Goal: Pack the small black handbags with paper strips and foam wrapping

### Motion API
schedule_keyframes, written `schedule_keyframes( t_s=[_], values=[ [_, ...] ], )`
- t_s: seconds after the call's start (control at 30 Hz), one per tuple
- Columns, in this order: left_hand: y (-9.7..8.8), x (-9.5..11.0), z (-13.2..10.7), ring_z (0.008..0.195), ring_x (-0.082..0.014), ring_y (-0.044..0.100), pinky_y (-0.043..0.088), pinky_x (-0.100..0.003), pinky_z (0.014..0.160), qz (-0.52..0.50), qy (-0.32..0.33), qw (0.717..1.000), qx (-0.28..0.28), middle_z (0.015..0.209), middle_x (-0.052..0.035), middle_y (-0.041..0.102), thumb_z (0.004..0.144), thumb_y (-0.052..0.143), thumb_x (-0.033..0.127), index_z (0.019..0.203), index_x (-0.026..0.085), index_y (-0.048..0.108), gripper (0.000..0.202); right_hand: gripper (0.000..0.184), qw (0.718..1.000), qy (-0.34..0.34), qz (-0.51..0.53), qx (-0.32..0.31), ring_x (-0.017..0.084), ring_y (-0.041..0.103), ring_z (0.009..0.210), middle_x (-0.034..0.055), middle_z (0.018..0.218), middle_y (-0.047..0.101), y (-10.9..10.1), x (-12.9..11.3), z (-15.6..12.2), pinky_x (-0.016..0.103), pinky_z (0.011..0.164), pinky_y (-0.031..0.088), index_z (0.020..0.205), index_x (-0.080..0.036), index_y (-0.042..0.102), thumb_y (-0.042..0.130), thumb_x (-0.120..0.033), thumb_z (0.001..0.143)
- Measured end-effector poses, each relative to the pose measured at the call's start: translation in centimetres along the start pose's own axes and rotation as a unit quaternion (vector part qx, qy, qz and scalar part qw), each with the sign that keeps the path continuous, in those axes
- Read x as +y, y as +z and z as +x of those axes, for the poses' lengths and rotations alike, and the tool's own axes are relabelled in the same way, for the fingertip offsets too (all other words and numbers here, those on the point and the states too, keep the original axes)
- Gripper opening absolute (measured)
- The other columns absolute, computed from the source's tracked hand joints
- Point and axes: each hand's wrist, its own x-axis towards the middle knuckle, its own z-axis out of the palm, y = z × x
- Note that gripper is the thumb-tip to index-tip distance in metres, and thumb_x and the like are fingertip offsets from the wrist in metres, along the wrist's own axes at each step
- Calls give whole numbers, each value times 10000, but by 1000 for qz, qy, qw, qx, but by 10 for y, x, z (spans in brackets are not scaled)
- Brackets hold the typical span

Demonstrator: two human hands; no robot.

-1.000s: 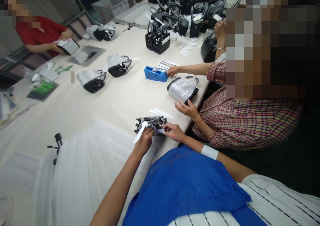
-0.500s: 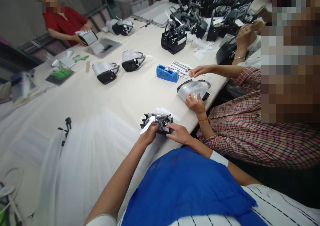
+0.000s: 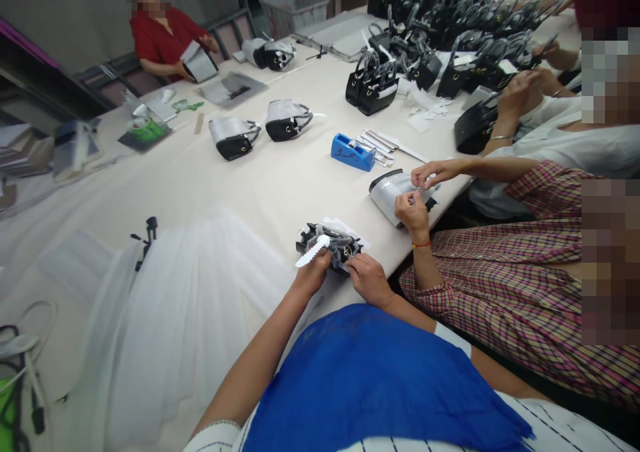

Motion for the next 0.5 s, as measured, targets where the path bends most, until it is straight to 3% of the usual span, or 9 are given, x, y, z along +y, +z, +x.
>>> schedule_keyframes(
  t_s=[0.1,0.2,0.3,0.4,0.5],
  values=[
    [8,-2,-7,879,-230,572,479,-354,790,47,0,999,28,854,-81,612,813,360,48,845,186,609,287,219,1000,8,5,0,204,539,818,83,778,627,2,0,1,301,759,423,781,-185,679,487,-160,885],
    [14,-8,-28,945,-229,589,499,-366,833,30,36,997,56,931,-84,631,826,354,48,970,194,612,329,168,999,22,29,-39,191,573,805,55,783,660,-1,2,4,290,741,442,772,-215,706,558,-177,841],
    [23,-19,-58,1086,-215,570,496,-388,924,-27,69,986,147,1121,-94,617,832,333,22,1118,207,572,416,150,989,15,109,-99,179,620,829,23,872,698,-5,6,11,286,764,473,834,-246,732,591,-199,815],
    [30,-26,-76,1131,-216,547,472,-439,979,-56,8,959,276,1148,-101,601,856,340,46,1123,209,566,386,229,978,29,177,-108,199,644,919,27,982,710,-3,7,25,327,850,487,975,-246,723,525,-235,861],
    [23,-32,-70,1164,-210,513,450,-451,1004,-89,-89,931,341,1183,-103,571,872,350,82,1187,205,519,378,288,961,63,240,-119,221,637,1003,42,1031,707,8,7,45,375,924,480,1028,-226,711,468,-254,877]
  ],
)
